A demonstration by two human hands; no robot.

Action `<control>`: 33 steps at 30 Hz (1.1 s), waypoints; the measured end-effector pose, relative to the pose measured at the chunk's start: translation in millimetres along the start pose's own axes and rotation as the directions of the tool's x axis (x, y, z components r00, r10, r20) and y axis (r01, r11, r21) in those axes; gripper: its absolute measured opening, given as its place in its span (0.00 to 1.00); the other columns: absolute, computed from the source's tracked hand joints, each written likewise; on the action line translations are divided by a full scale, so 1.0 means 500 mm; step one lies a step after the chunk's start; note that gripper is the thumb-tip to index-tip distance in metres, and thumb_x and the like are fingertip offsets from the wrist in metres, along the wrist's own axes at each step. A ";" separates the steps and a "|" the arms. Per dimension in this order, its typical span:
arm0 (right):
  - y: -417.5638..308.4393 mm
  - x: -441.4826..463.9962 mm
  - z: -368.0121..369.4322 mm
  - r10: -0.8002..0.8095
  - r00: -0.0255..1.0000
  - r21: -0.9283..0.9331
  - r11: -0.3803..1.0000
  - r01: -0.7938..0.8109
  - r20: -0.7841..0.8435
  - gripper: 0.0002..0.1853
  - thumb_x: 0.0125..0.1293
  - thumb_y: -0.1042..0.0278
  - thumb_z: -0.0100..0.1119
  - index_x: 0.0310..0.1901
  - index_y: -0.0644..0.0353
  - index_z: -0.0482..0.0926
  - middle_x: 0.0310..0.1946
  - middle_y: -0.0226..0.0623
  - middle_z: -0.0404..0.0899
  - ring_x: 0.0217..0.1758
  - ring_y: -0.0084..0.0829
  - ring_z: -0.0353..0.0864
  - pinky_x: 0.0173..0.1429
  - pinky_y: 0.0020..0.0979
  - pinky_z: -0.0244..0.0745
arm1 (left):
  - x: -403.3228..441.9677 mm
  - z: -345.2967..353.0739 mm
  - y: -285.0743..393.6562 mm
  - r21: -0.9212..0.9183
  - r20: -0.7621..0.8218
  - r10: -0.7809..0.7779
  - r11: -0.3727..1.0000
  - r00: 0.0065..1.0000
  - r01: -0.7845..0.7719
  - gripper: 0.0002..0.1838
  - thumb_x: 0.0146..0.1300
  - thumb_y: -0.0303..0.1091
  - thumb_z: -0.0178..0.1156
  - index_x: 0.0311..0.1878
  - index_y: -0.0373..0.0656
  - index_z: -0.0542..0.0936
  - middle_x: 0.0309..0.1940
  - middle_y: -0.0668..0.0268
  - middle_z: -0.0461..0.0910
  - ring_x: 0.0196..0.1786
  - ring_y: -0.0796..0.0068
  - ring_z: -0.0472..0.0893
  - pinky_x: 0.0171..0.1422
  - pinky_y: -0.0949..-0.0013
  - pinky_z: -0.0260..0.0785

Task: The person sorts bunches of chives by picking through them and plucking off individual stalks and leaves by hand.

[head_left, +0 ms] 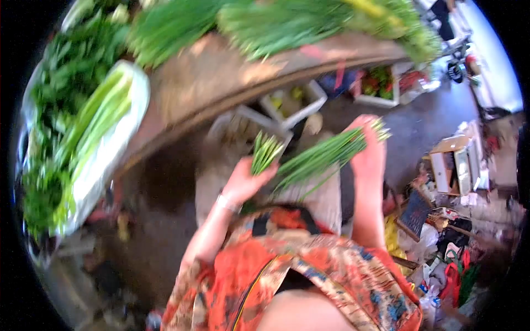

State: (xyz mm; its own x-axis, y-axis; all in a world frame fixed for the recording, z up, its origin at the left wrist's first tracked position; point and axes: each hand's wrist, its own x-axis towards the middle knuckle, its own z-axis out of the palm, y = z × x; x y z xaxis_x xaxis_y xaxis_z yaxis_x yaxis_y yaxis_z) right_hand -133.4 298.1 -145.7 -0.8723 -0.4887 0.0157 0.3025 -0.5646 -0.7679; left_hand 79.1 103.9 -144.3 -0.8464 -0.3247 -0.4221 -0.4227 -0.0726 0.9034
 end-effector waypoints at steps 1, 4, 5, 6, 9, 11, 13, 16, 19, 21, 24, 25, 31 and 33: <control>0.002 0.002 -0.002 -0.015 1.000 -0.013 1.000 0.015 -0.012 0.07 0.66 0.71 0.56 0.44 0.58 0.73 0.38 0.32 0.74 0.41 0.29 0.76 0.47 0.36 0.76 | 0.002 0.006 -0.011 -0.034 -0.017 0.081 0.996 0.997 -0.081 0.12 0.61 0.35 0.64 0.44 0.38 0.80 0.34 0.71 0.81 0.37 0.84 0.76 0.43 0.74 0.71; 0.009 0.007 -0.002 0.006 1.000 -0.014 1.000 -0.006 -0.019 0.05 0.65 0.72 0.56 0.41 0.60 0.74 0.35 0.33 0.75 0.39 0.29 0.77 0.43 0.35 0.76 | 0.004 0.005 -0.015 0.010 -0.052 -0.026 1.000 0.998 0.027 0.09 0.60 0.35 0.64 0.38 0.40 0.80 0.26 0.74 0.78 0.27 0.85 0.74 0.31 0.77 0.67; 0.003 0.004 0.011 0.002 1.000 -0.019 1.000 -0.002 -0.013 0.05 0.65 0.71 0.56 0.40 0.60 0.74 0.34 0.33 0.75 0.38 0.29 0.77 0.43 0.34 0.76 | 0.005 0.010 -0.017 -0.044 -0.099 -0.046 0.998 0.994 0.042 0.07 0.60 0.34 0.63 0.37 0.42 0.79 0.23 0.75 0.76 0.22 0.85 0.71 0.26 0.77 0.62; 0.001 0.000 0.021 0.009 1.000 -0.021 1.000 -0.009 -0.011 0.05 0.65 0.70 0.57 0.39 0.60 0.74 0.32 0.34 0.76 0.36 0.29 0.77 0.43 0.34 0.76 | 0.007 0.010 -0.020 -0.101 -0.146 -0.080 0.993 0.986 0.066 0.06 0.61 0.33 0.63 0.36 0.44 0.77 0.20 0.76 0.73 0.18 0.85 0.68 0.21 0.78 0.57; -0.002 -0.001 0.033 0.059 0.990 0.062 0.996 -0.068 0.127 0.08 0.65 0.65 0.59 0.39 0.61 0.75 0.35 0.37 0.78 0.40 0.31 0.79 0.48 0.34 0.76 | 0.006 -0.002 -0.014 -0.244 -0.101 -0.013 0.970 0.995 -0.012 0.06 0.60 0.30 0.62 0.37 0.42 0.76 0.17 0.75 0.70 0.16 0.85 0.66 0.20 0.78 0.55; -0.018 -0.012 0.059 0.095 0.978 0.067 0.992 -0.109 0.186 0.10 0.66 0.62 0.59 0.40 0.60 0.76 0.38 0.39 0.80 0.46 0.35 0.81 0.52 0.36 0.76 | 0.008 -0.007 -0.017 -0.406 -0.161 -0.051 0.914 0.986 -0.019 0.07 0.60 0.29 0.62 0.39 0.41 0.75 0.15 0.75 0.66 0.15 0.84 0.63 0.19 0.76 0.53; -0.020 -0.022 0.078 0.126 0.976 0.147 0.977 -0.153 0.176 0.10 0.67 0.61 0.58 0.39 0.59 0.75 0.35 0.37 0.79 0.45 0.37 0.81 0.54 0.41 0.75 | 0.013 -0.007 -0.021 -0.433 -0.168 -0.047 0.901 0.985 -0.031 0.07 0.60 0.29 0.61 0.39 0.41 0.74 0.15 0.75 0.64 0.14 0.83 0.62 0.19 0.75 0.52; 0.000 -0.017 0.071 0.209 0.952 0.194 0.948 -0.253 0.223 0.09 0.68 0.60 0.57 0.37 0.56 0.72 0.27 0.31 0.74 0.36 0.32 0.79 0.51 0.42 0.76 | 0.009 -0.015 -0.029 -0.489 -0.205 -0.040 0.870 0.978 -0.066 0.07 0.60 0.28 0.61 0.38 0.39 0.74 0.15 0.74 0.65 0.14 0.83 0.62 0.19 0.75 0.54; -0.006 -0.014 0.084 0.192 0.964 0.183 0.957 -0.225 0.182 0.10 0.66 0.60 0.59 0.36 0.56 0.72 0.24 0.28 0.71 0.28 0.26 0.73 0.41 0.36 0.76 | 0.008 -0.017 -0.029 -0.521 -0.222 -0.024 0.848 0.975 -0.098 0.06 0.60 0.28 0.61 0.37 0.39 0.75 0.16 0.73 0.66 0.14 0.83 0.63 0.18 0.75 0.55; -0.009 -0.008 0.084 0.171 0.970 0.158 0.967 -0.198 0.172 0.10 0.66 0.61 0.60 0.36 0.57 0.72 0.24 0.28 0.71 0.27 0.25 0.74 0.39 0.34 0.76 | 0.009 -0.023 -0.031 -0.411 -0.265 0.002 0.904 0.964 -0.115 0.06 0.58 0.28 0.63 0.36 0.39 0.76 0.16 0.72 0.69 0.15 0.82 0.66 0.19 0.75 0.57; -0.016 -0.006 0.084 0.033 0.984 0.018 0.999 -0.036 0.174 0.05 0.64 0.71 0.60 0.38 0.59 0.74 0.21 0.30 0.75 0.25 0.25 0.75 0.35 0.31 0.73 | 0.015 -0.016 -0.040 -0.196 -0.381 0.073 0.968 0.922 -0.158 0.08 0.56 0.28 0.65 0.37 0.39 0.78 0.19 0.73 0.72 0.17 0.83 0.68 0.19 0.76 0.58; -0.022 -0.008 0.089 0.038 0.990 -0.049 0.998 -0.032 0.137 0.06 0.62 0.73 0.61 0.38 0.60 0.75 0.21 0.30 0.75 0.24 0.24 0.74 0.33 0.29 0.73 | 0.012 -0.015 -0.042 -0.172 -0.408 0.076 0.972 0.910 -0.159 0.11 0.54 0.28 0.68 0.39 0.38 0.78 0.23 0.74 0.74 0.21 0.85 0.70 0.24 0.77 0.61; 0.018 -0.025 0.123 0.164 0.986 -0.227 0.962 -0.150 0.040 0.06 0.57 0.77 0.61 0.36 0.64 0.78 0.20 0.29 0.75 0.21 0.21 0.73 0.27 0.24 0.69 | 0.028 -0.013 -0.045 0.027 -0.413 0.190 0.980 0.891 -0.197 0.11 0.54 0.30 0.68 0.40 0.38 0.80 0.35 0.68 0.82 0.37 0.79 0.78 0.47 0.72 0.71; 0.028 -0.026 0.141 0.176 0.982 -0.257 0.955 -0.151 0.075 0.05 0.58 0.76 0.60 0.36 0.65 0.78 0.19 0.29 0.75 0.21 0.21 0.72 0.27 0.23 0.69 | 0.024 -0.014 -0.030 0.124 -0.418 0.304 0.953 0.856 -0.278 0.20 0.54 0.32 0.68 0.50 0.37 0.79 0.36 0.68 0.82 0.36 0.80 0.76 0.47 0.72 0.71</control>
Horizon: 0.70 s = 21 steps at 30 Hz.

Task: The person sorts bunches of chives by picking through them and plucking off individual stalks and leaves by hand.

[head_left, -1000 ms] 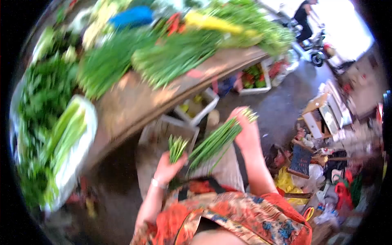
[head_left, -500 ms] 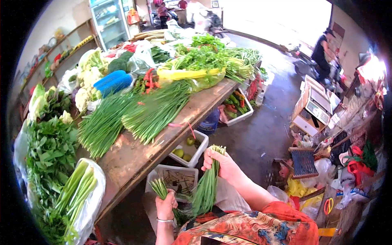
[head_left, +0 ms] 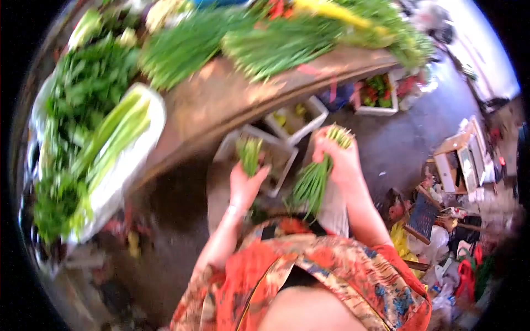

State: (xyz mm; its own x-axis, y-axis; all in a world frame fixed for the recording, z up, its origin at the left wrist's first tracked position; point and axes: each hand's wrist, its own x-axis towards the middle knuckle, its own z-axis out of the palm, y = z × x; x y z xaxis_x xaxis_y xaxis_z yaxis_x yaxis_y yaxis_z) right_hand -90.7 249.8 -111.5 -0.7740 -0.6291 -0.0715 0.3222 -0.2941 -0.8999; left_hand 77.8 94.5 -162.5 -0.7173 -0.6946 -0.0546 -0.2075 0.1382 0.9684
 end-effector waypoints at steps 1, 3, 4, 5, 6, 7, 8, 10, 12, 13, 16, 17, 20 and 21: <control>0.003 -0.002 0.005 -0.011 1.000 -0.010 1.000 0.011 0.020 0.05 0.58 0.75 0.60 0.36 0.65 0.79 0.19 0.30 0.75 0.21 0.21 0.72 0.27 0.23 0.69 | 0.002 -0.001 -0.006 -0.014 0.011 0.009 1.000 1.000 -0.009 0.22 0.55 0.31 0.68 0.54 0.41 0.78 0.28 0.76 0.74 0.29 0.86 0.70 0.34 0.79 0.65; 0.018 0.001 0.010 0.006 0.999 -0.006 1.000 -0.005 0.053 0.05 0.59 0.75 0.60 0.36 0.66 0.79 0.19 0.29 0.75 0.20 0.21 0.72 0.27 0.23 0.68 | -0.001 -0.001 0.000 -0.087 0.039 -0.020 0.996 0.999 0.023 0.20 0.57 0.29 0.67 0.54 0.41 0.78 0.25 0.79 0.72 0.25 0.88 0.68 0.29 0.80 0.61; 0.022 0.001 0.013 0.022 0.996 -0.023 1.000 -0.020 0.085 0.06 0.59 0.75 0.61 0.37 0.66 0.79 0.19 0.29 0.75 0.20 0.20 0.72 0.27 0.22 0.68 | -0.005 -0.001 0.004 -0.121 0.074 -0.053 0.991 0.996 0.062 0.19 0.58 0.29 0.66 0.53 0.41 0.78 0.24 0.79 0.72 0.25 0.89 0.67 0.28 0.81 0.60; 0.020 -0.001 0.022 0.052 0.991 -0.030 0.998 -0.048 0.123 0.07 0.59 0.75 0.63 0.38 0.66 0.80 0.21 0.29 0.76 0.21 0.19 0.72 0.28 0.21 0.67 | -0.006 -0.003 0.010 -0.155 0.112 -0.073 0.984 0.991 0.090 0.17 0.58 0.29 0.66 0.52 0.41 0.78 0.24 0.79 0.72 0.24 0.89 0.67 0.27 0.81 0.59; 0.023 -0.004 0.032 0.076 0.989 -0.053 0.996 -0.070 0.128 0.07 0.59 0.76 0.64 0.39 0.66 0.80 0.22 0.28 0.76 0.21 0.18 0.72 0.28 0.20 0.67 | -0.009 -0.007 0.021 -0.149 0.105 -0.084 0.984 0.991 0.100 0.17 0.58 0.29 0.66 0.52 0.41 0.78 0.24 0.79 0.72 0.24 0.89 0.67 0.27 0.81 0.59; 0.026 -0.007 0.042 0.097 0.987 -0.077 0.993 -0.088 0.131 0.08 0.58 0.76 0.65 0.40 0.66 0.80 0.23 0.28 0.77 0.22 0.17 0.72 0.28 0.19 0.67 | -0.011 -0.010 0.034 -0.206 0.184 -0.122 0.965 0.975 0.160 0.16 0.57 0.30 0.67 0.49 0.40 0.78 0.25 0.77 0.74 0.26 0.88 0.69 0.30 0.80 0.62; 0.028 -0.010 0.051 0.117 0.981 -0.088 0.991 -0.105 0.152 0.09 0.58 0.77 0.66 0.40 0.66 0.80 0.24 0.27 0.77 0.22 0.16 0.72 0.28 0.18 0.67 | -0.013 -0.011 0.045 -0.260 0.264 -0.151 0.940 0.953 0.221 0.15 0.57 0.31 0.67 0.46 0.39 0.78 0.27 0.75 0.76 0.29 0.87 0.71 0.33 0.79 0.66; 0.034 -0.015 0.067 0.115 0.972 -0.101 0.990 -0.095 0.206 0.11 0.57 0.78 0.67 0.42 0.66 0.80 0.25 0.25 0.77 0.23 0.15 0.71 0.28 0.17 0.67 | -0.016 -0.009 0.065 -0.278 0.332 -0.163 0.924 0.929 0.261 0.14 0.57 0.33 0.68 0.44 0.39 0.78 0.26 0.76 0.75 0.28 0.87 0.71 0.31 0.80 0.64; 0.046 -0.015 0.078 0.132 0.969 -0.068 0.990 -0.121 0.209 0.12 0.58 0.78 0.66 0.44 0.66 0.80 0.25 0.24 0.76 0.23 0.15 0.71 0.28 0.17 0.67 | -0.018 -0.004 0.067 -0.289 0.449 -0.116 0.919 0.886 0.267 0.12 0.62 0.37 0.66 0.41 0.40 0.77 0.24 0.75 0.73 0.24 0.87 0.69 0.26 0.81 0.60; 0.055 -0.014 0.078 0.142 0.968 -0.052 0.990 -0.134 0.209 0.12 0.58 0.77 0.66 0.45 0.65 0.80 0.24 0.24 0.76 0.23 0.15 0.71 0.29 0.18 0.67 | -0.019 -0.004 0.066 -0.287 0.451 -0.118 0.919 0.885 0.269 0.12 0.62 0.37 0.66 0.41 0.40 0.77 0.24 0.75 0.73 0.24 0.87 0.69 0.26 0.81 0.60; 0.063 -0.009 0.068 0.113 0.971 -0.059 0.993 -0.103 0.210 0.12 0.59 0.76 0.65 0.45 0.66 0.79 0.23 0.25 0.75 0.22 0.15 0.71 0.29 0.18 0.67 | -0.023 0.001 0.057 -0.415 0.496 -0.067 0.857 0.866 0.304 0.11 0.67 0.38 0.60 0.44 0.40 0.78 0.21 0.72 0.73 0.21 0.86 0.68 0.23 0.80 0.57; 0.061 -0.010 0.066 0.115 0.971 -0.061 0.993 -0.105 0.210 0.12 0.59 0.76 0.65 0.45 0.66 0.79 0.23 0.25 0.75 0.22 0.15 0.71 0.29 0.18 0.67 | -0.026 -0.001 0.058 -0.416 0.495 -0.068 0.856 0.866 0.305 0.11 0.67 0.38 0.60 0.44 0.40 0.78 0.21 0.72 0.73 0.21 0.86 0.68 0.23 0.80 0.57; 0.055 -0.002 0.058 0.170 0.968 -0.118 0.982 -0.149 0.184 0.11 0.60 0.76 0.62 0.45 0.65 0.80 0.22 0.26 0.75 0.22 0.17 0.71 0.29 0.20 0.67 | -0.027 -0.006 0.061 -0.350 0.522 -0.151 0.860 0.840 0.372 0.13 0.66 0.42 0.60 0.42 0.41 0.79 0.20 0.74 0.73 0.19 0.86 0.67 0.22 0.80 0.57; 0.053 -0.010 0.060 0.200 0.963 -0.123 0.976 -0.180 0.179 0.10 0.60 0.76 0.62 0.44 0.65 0.79 0.22 0.27 0.75 0.22 0.18 0.71 0.29 0.20 0.67 | -0.028 -0.003 0.056 -0.336 0.540 -0.128 0.874 0.832 0.352 0.12 0.66 0.43 0.60 0.42 0.44 0.80 0.19 0.75 0.72 0.19 0.87 0.66 0.21 0.80 0.56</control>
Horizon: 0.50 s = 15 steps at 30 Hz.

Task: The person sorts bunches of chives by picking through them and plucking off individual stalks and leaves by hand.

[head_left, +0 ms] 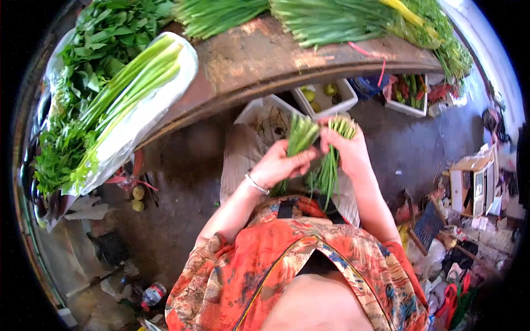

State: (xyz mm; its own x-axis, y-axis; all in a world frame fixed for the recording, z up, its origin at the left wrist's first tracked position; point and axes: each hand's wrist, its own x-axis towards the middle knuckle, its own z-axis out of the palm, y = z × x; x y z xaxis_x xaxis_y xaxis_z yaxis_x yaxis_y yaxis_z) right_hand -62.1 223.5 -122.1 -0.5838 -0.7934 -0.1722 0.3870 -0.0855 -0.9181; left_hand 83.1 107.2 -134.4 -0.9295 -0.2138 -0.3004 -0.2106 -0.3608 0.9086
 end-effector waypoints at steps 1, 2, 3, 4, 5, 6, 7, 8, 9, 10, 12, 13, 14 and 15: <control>0.008 -0.003 -0.002 -0.002 1.000 -0.019 1.000 0.002 0.027 0.08 0.60 0.76 0.61 0.41 0.65 0.79 0.22 0.27 0.75 0.22 0.18 0.72 0.29 0.21 0.67 | 0.001 0.002 0.003 0.024 0.037 -0.025 0.999 0.999 0.024 0.11 0.67 0.41 0.60 0.43 0.45 0.79 0.20 0.75 0.73 0.20 0.87 0.67 0.22 0.80 0.56; 0.013 -0.004 -0.004 -0.005 0.998 -0.040 0.999 0.007 0.057 0.06 0.60 0.76 0.61 0.39 0.65 0.78 0.22 0.28 0.75 0.22 0.19 0.72 0.29 0.21 0.67 | 0.003 0.005 0.009 0.049 0.070 -0.048 0.998 0.996 0.045 0.10 0.67 0.40 0.60 0.44 0.46 0.79 0.22 0.76 0.74 0.21 0.87 0.68 0.23 0.79 0.56; 0.006 -0.003 -0.001 -0.018 0.999 -0.008 1.000 0.018 0.029 0.05 0.61 0.76 0.61 0.37 0.64 0.77 0.22 0.28 0.75 0.23 0.19 0.72 0.29 0.21 0.68 | 0.001 0.011 0.025 0.118 0.077 -0.024 0.993 0.997 0.014 0.09 0.67 0.40 0.59 0.45 0.47 0.79 0.21 0.75 0.73 0.21 0.87 0.67 0.23 0.80 0.56; 0.000 -0.004 0.000 -0.026 1.000 0.025 0.999 0.026 0.000 0.04 0.61 0.76 0.61 0.35 0.63 0.76 0.22 0.27 0.75 0.23 0.20 0.73 0.29 0.22 0.68 | 0.002 0.014 0.026 0.031 0.076 0.007 0.999 0.997 -0.009 0.10 0.68 0.39 0.58 0.45 0.44 0.78 0.20 0.73 0.74 0.19 0.86 0.67 0.22 0.80 0.56; 0.012 -0.001 -0.010 -0.053 0.997 0.061 0.997 0.057 -0.064 0.04 0.61 0.75 0.61 0.35 0.62 0.75 0.21 0.28 0.74 0.23 0.21 0.73 0.29 0.22 0.68 | 0.007 0.011 0.014 0.007 0.025 0.012 1.000 1.000 -0.012 0.11 0.67 0.40 0.59 0.43 0.43 0.78 0.20 0.73 0.74 0.18 0.87 0.67 0.21 0.80 0.56; 0.012 0.000 -0.024 -0.057 0.994 0.066 0.996 0.064 -0.098 0.03 0.61 0.75 0.60 0.34 0.62 0.75 0.22 0.29 0.74 0.24 0.23 0.74 0.30 0.24 0.68 | 0.011 0.007 0.009 -0.019 -0.024 0.017 1.000 1.000 -0.017 0.12 0.66 0.41 0.60 0.42 0.42 0.78 0.19 0.73 0.74 0.16 0.87 0.66 0.20 0.80 0.55; 0.004 -0.001 -0.036 -0.079 0.986 0.056 0.995 0.088 -0.145 0.03 0.62 0.74 0.61 0.34 0.61 0.75 0.23 0.29 0.75 0.24 0.23 0.74 0.31 0.25 0.69 | 0.011 0.002 0.008 -0.007 -0.043 0.024 1.000 0.999 -0.024 0.12 0.66 0.40 0.60 0.41 0.39 0.78 0.19 0.72 0.75 0.16 0.86 0.67 0.20 0.79 0.56; -0.005 -0.002 -0.050 -0.098 0.976 0.048 0.993 0.109 -0.195 0.03 0.62 0.74 0.61 0.34 0.60 0.75 0.24 0.30 0.75 0.25 0.24 0.74 0.32 0.26 0.70 | 0.014 -0.007 0.000 -0.003 -0.041 0.035 0.999 0.999 -0.035 0.11 0.67 0.39 0.60 0.42 0.39 0.78 0.19 0.72 0.75 0.16 0.86 0.67 0.20 0.79 0.57; -0.019 -0.004 -0.066 -0.097 0.953 0.082 0.989 0.125 -0.288 0.03 0.62 0.73 0.61 0.34 0.58 0.76 0.24 0.29 0.75 0.26 0.24 0.74 0.34 0.26 0.70 | 0.011 -0.016 -0.001 0.029 -0.035 0.032 0.999 0.999 -0.031 0.11 0.67 0.38 0.59 0.43 0.39 0.77 0.20 0.72 0.75 0.17 0.86 0.67 0.20 0.79 0.57; -0.042 -0.005 -0.085 -0.088 0.920 0.117 0.983 0.143 -0.382 0.03 0.62 0.71 0.61 0.34 0.57 0.76 0.24 0.29 0.75 0.27 0.24 0.74 0.35 0.27 0.70 | 0.008 -0.024 -0.002 0.061 -0.027 0.025 0.998 0.999 -0.024 0.10 0.68 0.37 0.57 0.44 0.40 0.77 0.21 0.71 0.75 0.18 0.86 0.68 0.21 0.80 0.58; -0.119 0.000 -0.119 -0.237 0.815 0.003 0.960 0.281 -0.529 0.03 0.64 0.69 0.59 0.33 0.55 0.77 0.25 0.28 0.76 0.30 0.23 0.74 0.36 0.27 0.70 | 0.004 -0.037 -0.015 0.021 -0.023 0.035 0.999 0.999 -0.034 0.10 0.68 0.36 0.57 0.43 0.40 0.77 0.20 0.72 0.74 0.20 0.86 0.68 0.23 0.79 0.58; -0.170 -0.004 -0.135 -0.383 0.787 -0.191 0.924 0.332 -0.484 0.03 0.65 0.68 0.59 0.34 0.54 0.77 0.27 0.29 0.77 0.31 0.22 0.74 0.37 0.27 0.70 | 0.002 -0.043 -0.016 0.018 -0.027 0.032 0.999 0.999 -0.032 0.09 0.68 0.36 0.57 0.43 0.40 0.77 0.20 0.73 0.73 0.20 0.87 0.67 0.23 0.79 0.58; -0.225 -0.008 -0.148 -0.516 0.751 -0.376 0.847 0.376 -0.412 0.03 0.65 0.67 0.58 0.34 0.54 0.78 0.29 0.29 0.78 0.33 0.22 0.74 0.38 0.27 0.71 | 0.002 -0.050 -0.017 0.015 -0.031 0.030 0.999 0.999 -0.030 0.09 0.67 0.36 0.58 0.43 0.40 0.78 0.20 0.73 0.73 0.20 0.87 0.67 0.23 0.79 0.57; -0.279 -0.003 -0.166 -0.629 0.691 -0.554 0.738 0.386 -0.356 0.04 0.66 0.67 0.58 0.34 0.54 0.78 0.31 0.29 0.79 0.33 0.21 0.74 0.39 0.27 0.71 | 0.005 -0.058 -0.028 0.007 -0.031 0.043 0.999 0.999 -0.043 0.09 0.67 0.36 0.58 0.42 0.40 0.78 0.20 0.74 0.73 0.20 0.87 0.67 0.23 0.80 0.57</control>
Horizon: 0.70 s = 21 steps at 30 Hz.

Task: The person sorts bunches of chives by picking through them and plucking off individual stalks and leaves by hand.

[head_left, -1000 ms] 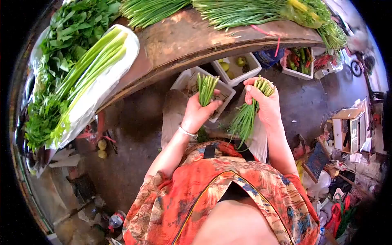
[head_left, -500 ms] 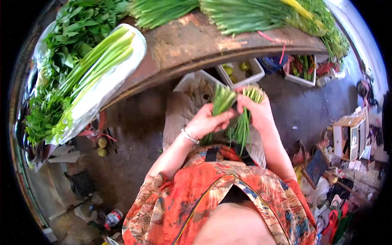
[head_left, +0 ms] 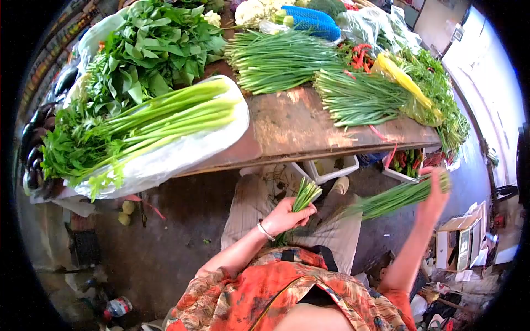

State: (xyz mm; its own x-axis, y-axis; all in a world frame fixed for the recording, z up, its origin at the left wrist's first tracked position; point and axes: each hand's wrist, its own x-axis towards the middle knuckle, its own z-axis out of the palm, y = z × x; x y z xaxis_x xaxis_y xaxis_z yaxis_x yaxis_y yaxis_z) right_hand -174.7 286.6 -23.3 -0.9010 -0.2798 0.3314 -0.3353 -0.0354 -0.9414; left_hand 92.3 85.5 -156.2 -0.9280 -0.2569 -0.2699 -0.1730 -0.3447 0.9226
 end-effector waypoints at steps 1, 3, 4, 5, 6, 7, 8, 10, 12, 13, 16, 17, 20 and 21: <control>-0.032 0.038 -0.006 -0.137 0.991 -0.156 0.978 0.135 -0.002 0.04 0.66 0.66 0.57 0.34 0.54 0.78 0.33 0.30 0.80 0.34 0.21 0.74 0.41 0.26 0.71 | 0.000 -0.002 -0.001 -0.044 -0.012 -0.011 0.999 1.000 0.010 0.09 0.67 0.36 0.58 0.43 0.40 0.78 0.20 0.74 0.72 0.20 0.87 0.67 0.23 0.80 0.57; -0.115 0.103 0.030 -0.332 0.943 -0.276 0.908 0.315 -0.015 0.05 0.66 0.68 0.58 0.37 0.59 0.79 0.34 0.30 0.80 0.37 0.21 0.76 0.44 0.26 0.71 | 0.006 -0.007 -0.008 -0.056 -0.008 -0.008 0.998 1.000 0.007 0.09 0.67 0.36 0.59 0.42 0.40 0.78 0.19 0.75 0.72 0.20 0.87 0.67 0.23 0.79 0.57; -0.147 0.132 0.067 -0.433 0.901 -0.326 0.857 0.399 -0.035 0.06 0.66 0.69 0.58 0.39 0.60 0.79 0.35 0.30 0.80 0.38 0.21 0.76 0.45 0.26 0.71 | 0.006 -0.007 -0.009 -0.045 -0.015 -0.002 0.999 1.000 0.001 0.09 0.67 0.37 0.60 0.42 0.41 0.78 0.19 0.76 0.72 0.20 0.87 0.66 0.23 0.79 0.57; -0.178 0.154 0.116 -0.528 0.848 -0.377 0.796 0.473 -0.050 0.06 0.66 0.70 0.58 0.41 0.62 0.79 0.35 0.30 0.80 0.39 0.22 0.76 0.46 0.26 0.71 | 0.006 -0.008 -0.008 -0.069 0.011 0.014 0.998 1.000 -0.013 0.09 0.66 0.37 0.60 0.41 0.41 0.79 0.20 0.75 0.72 0.21 0.88 0.66 0.24 0.79 0.57; -0.209 0.171 0.167 -0.677 0.735 -0.419 0.655 0.629 0.045 0.07 0.65 0.70 0.59 0.43 0.61 0.79 0.36 0.31 0.80 0.39 0.23 0.77 0.46 0.26 0.71 | 0.006 -0.007 -0.013 -0.075 0.015 0.018 0.997 1.000 -0.017 0.09 0.66 0.37 0.60 0.41 0.42 0.79 0.20 0.75 0.72 0.21 0.88 0.66 0.24 0.79 0.57; -0.232 0.189 0.222 -0.792 0.593 -0.439 0.486 0.756 0.144 0.09 0.64 0.71 0.61 0.44 0.60 0.79 0.36 0.31 0.80 0.40 0.25 0.78 0.46 0.25 0.71 | 0.007 -0.006 -0.017 -0.081 0.019 0.022 0.996 1.000 -0.021 0.09 0.66 0.37 0.60 0.41 0.42 0.79 0.20 0.75 0.73 0.21 0.88 0.66 0.24 0.80 0.57; -0.242 0.215 0.273 -0.852 0.479 -0.386 0.378 0.841 0.210 0.09 0.62 0.71 0.62 0.45 0.58 0.79 0.36 0.33 0.80 0.40 0.27 0.79 0.46 0.27 0.72 | 0.005 -0.005 -0.010 -0.086 0.025 0.017 0.996 1.000 -0.015 0.09 0.66 0.37 0.60 0.42 0.42 0.79 0.20 0.76 0.73 0.21 0.88 0.67 0.25 0.80 0.57; -0.257 0.252 0.389 -0.938 0.226 -0.281 0.149 0.948 0.264 0.11 0.60 0.70 0.65 0.45 0.56 0.79 0.38 0.36 0.80 0.40 0.30 0.80 0.46 0.30 0.73 | 0.002 -0.005 0.000 -0.059 0.028 0.006 0.998 1.000 -0.004 0.08 0.66 0.37 0.60 0.41 0.42 0.79 0.20 0.76 0.73 0.23 0.88 0.68 0.26 0.80 0.60; -0.256 0.254 0.524 -0.959 0.063 -0.196 0.007 0.981 0.278 0.12 0.60 0.67 0.65 0.46 0.55 0.79 0.39 0.37 0.81 0.41 0.32 0.81 0.47 0.33 0.74 | 0.001 -0.010 -0.006 -0.067 0.034 0.009 0.998 0.999 -0.007 0.08 0.66 0.36 0.60 0.40 0.41 0.79 0.21 0.76 0.73 0.24 0.88 0.70 0.28 0.80 0.61; -0.246 0.246 0.590 -0.953 0.031 -0.154 -0.017 0.988 0.301 0.12 0.61 0.64 0.64 0.46 0.54 0.79 0.39 0.36 0.82 0.42 0.32 0.81 0.47 0.34 0.74 | 0.005 -0.012 -0.021 -0.099 0.030 0.017 0.995 0.999 -0.014 0.08 0.66 0.35 0.60 0.40 0.41 0.79 0.21 0.76 0.72 0.24 0.88 0.70 0.28 0.80 0.61; -0.145 0.177 0.767 -0.707 0.355 0.028 0.468 0.883 0.612 0.28 0.58 0.42 0.61 0.54 0.52 0.76 0.48 0.39 0.78 0.55 0.35 0.75 0.58 0.45 0.67 | 0.000 -0.023 -0.018 -0.057 0.031 0.019 0.998 0.999 -0.017 0.08 0.67 0.34 0.59 0.44 0.41 0.78 0.21 0.74 0.73 0.25 0.86 0.70 0.28 0.78 0.62; -0.109 0.145 0.799 -0.624 0.386 0.082 0.587 0.805 0.680 0.35 0.57 0.33 0.57 0.58 0.51 0.74 0.51 0.40 0.76 0.59 0.37 0.71 0.62 0.49 0.62 | -0.003 -0.027 -0.016 -0.076 0.027 0.020 0.997 0.999 -0.018 0.07 0.67 0.34 0.59 0.44 0.41 0.78 0.21 0.74 0.73 0.25 0.86 0.70 0.29 0.78 0.62; -0.086 0.103 0.805 -0.539 0.249 -0.041 0.369 0.929 0.805 0.49 0.51 0.19 0.47 0.66 0.50 0.66 0.54 0.41 0.71 0.62 0.41 0.63 0.68 0.44 0.50 | -0.003 -0.039 -0.023 -0.075 0.015 0.026 0.997 1.000 -0.025 0.08 0.67 0.33 0.59 0.44 0.41 0.78 0.21 0.74 0.73 0.25 0.86 0.70 0.29 0.78 0.62; -0.084 0.107 0.807 -0.531 0.257 -0.053 0.368 0.928 0.807 0.49 0.51 0.19 0.47 0.66 0.50 0.66 0.54 0.41 0.71 0.62 0.41 0.63 0.68 0.44 0.50 | -0.002 -0.038 -0.025 -0.059 0.000 0.031 0.998 1.000 -0.031 0.08 0.67 0.34 0.59 0.44 0.41 0.78 0.21 0.75 0.73 0.25 0.86 0.70 0.29 0.79 0.62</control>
State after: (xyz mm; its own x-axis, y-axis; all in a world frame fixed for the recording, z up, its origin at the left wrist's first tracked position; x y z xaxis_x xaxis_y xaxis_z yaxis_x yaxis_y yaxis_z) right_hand -97.7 -113.7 8.9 0.1690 -0.8276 0.5353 -0.9744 -0.2220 -0.0357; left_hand 101.5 72.8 -172.8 -0.9327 -0.2676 -0.2417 -0.1247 -0.3896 0.9125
